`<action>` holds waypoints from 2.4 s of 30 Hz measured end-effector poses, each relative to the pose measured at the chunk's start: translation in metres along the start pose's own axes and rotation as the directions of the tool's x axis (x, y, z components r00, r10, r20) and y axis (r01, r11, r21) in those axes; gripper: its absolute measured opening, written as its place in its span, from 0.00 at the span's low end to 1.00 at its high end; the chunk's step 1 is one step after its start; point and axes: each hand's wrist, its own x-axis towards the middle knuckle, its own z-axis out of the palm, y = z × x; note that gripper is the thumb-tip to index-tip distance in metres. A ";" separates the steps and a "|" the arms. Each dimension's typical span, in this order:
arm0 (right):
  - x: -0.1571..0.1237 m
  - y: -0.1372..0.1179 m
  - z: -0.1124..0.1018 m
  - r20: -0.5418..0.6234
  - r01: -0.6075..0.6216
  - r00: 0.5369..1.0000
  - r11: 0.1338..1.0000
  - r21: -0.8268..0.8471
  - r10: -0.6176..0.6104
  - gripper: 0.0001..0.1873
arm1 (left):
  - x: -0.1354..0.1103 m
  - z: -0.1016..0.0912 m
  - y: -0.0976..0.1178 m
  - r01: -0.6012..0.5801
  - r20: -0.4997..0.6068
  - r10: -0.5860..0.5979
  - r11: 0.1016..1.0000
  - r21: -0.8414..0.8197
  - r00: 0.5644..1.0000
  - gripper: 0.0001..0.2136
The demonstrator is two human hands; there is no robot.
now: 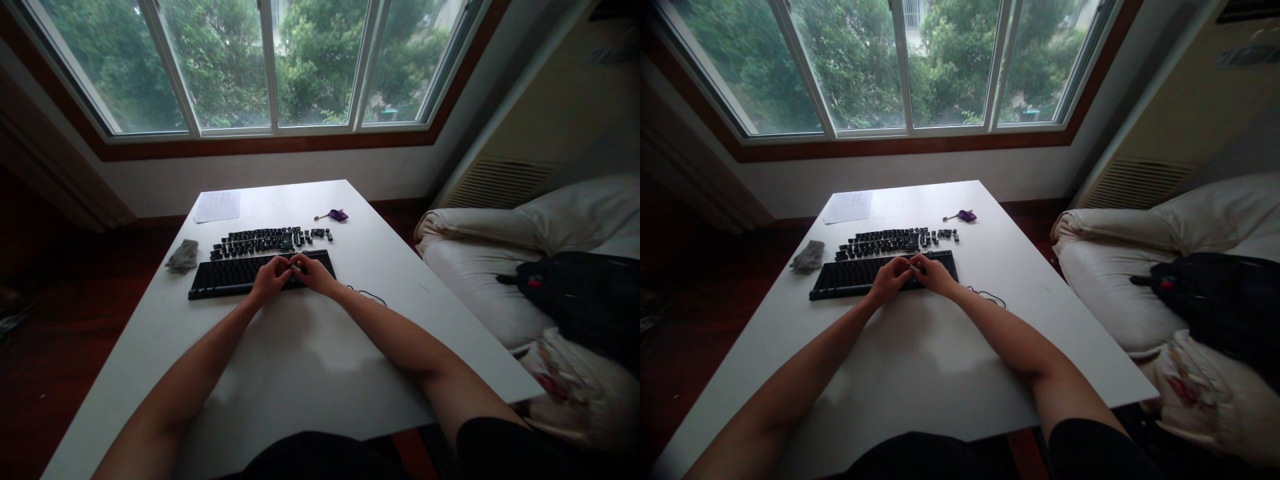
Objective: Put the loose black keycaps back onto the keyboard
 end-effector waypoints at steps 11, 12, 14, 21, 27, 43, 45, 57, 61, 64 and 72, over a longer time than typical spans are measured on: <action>-0.001 -0.003 -0.002 0.009 0.014 1.000 1.000 0.017 -0.014 0.14 | 0.001 -0.001 0.001 0.021 0.006 -0.021 0.999 0.028 1.000 0.10; -0.001 -0.003 -0.002 0.010 0.013 1.000 1.000 0.013 -0.013 0.14 | 0.002 -0.001 0.001 0.022 0.009 -0.022 0.999 0.028 1.000 0.10; -0.001 -0.004 -0.002 0.011 0.009 1.000 1.000 0.007 -0.010 0.14 | 0.001 -0.001 0.001 0.022 0.011 -0.022 0.999 0.026 1.000 0.10; -0.001 0.000 0.000 0.021 0.013 1.000 1.000 0.011 -0.013 0.14 | 0.001 -0.001 -0.001 0.010 0.004 -0.010 0.999 0.047 1.000 0.09; -0.001 0.002 0.000 0.026 0.017 1.000 1.000 0.007 -0.017 0.13 | 0.000 -0.001 0.001 0.015 0.021 -0.017 0.999 0.052 1.000 0.11; -0.002 0.006 0.003 0.014 0.018 1.000 1.000 -0.005 -0.018 0.14 | 0.001 0.000 -0.003 0.013 0.019 -0.014 0.999 0.051 1.000 0.09; -0.002 0.007 0.004 0.012 0.020 1.000 1.000 -0.007 -0.020 0.14 | 0.001 0.000 -0.002 0.016 0.016 -0.017 0.998 0.053 1.000 0.09; -0.001 0.005 0.003 0.022 -0.001 1.000 1.000 -0.014 0.001 0.15 | 0.000 -0.001 0.001 0.011 0.016 -0.012 0.996 0.090 1.000 0.09; -0.001 0.006 0.004 0.019 0.004 1.000 1.000 -0.018 -0.004 0.15 | 0.000 -0.001 0.000 0.009 0.018 -0.010 0.996 0.092 1.000 0.08; -0.001 0.006 0.004 0.018 0.009 1.000 1.000 -0.020 -0.009 0.14 | 0.000 -0.001 0.000 0.007 0.023 -0.009 0.996 0.087 1.000 0.08; -0.001 0.007 0.003 0.021 0.021 1.000 0.999 -0.030 -0.020 0.14 | -0.001 -0.001 0.001 0.013 0.031 -0.017 0.992 0.126 0.999 0.08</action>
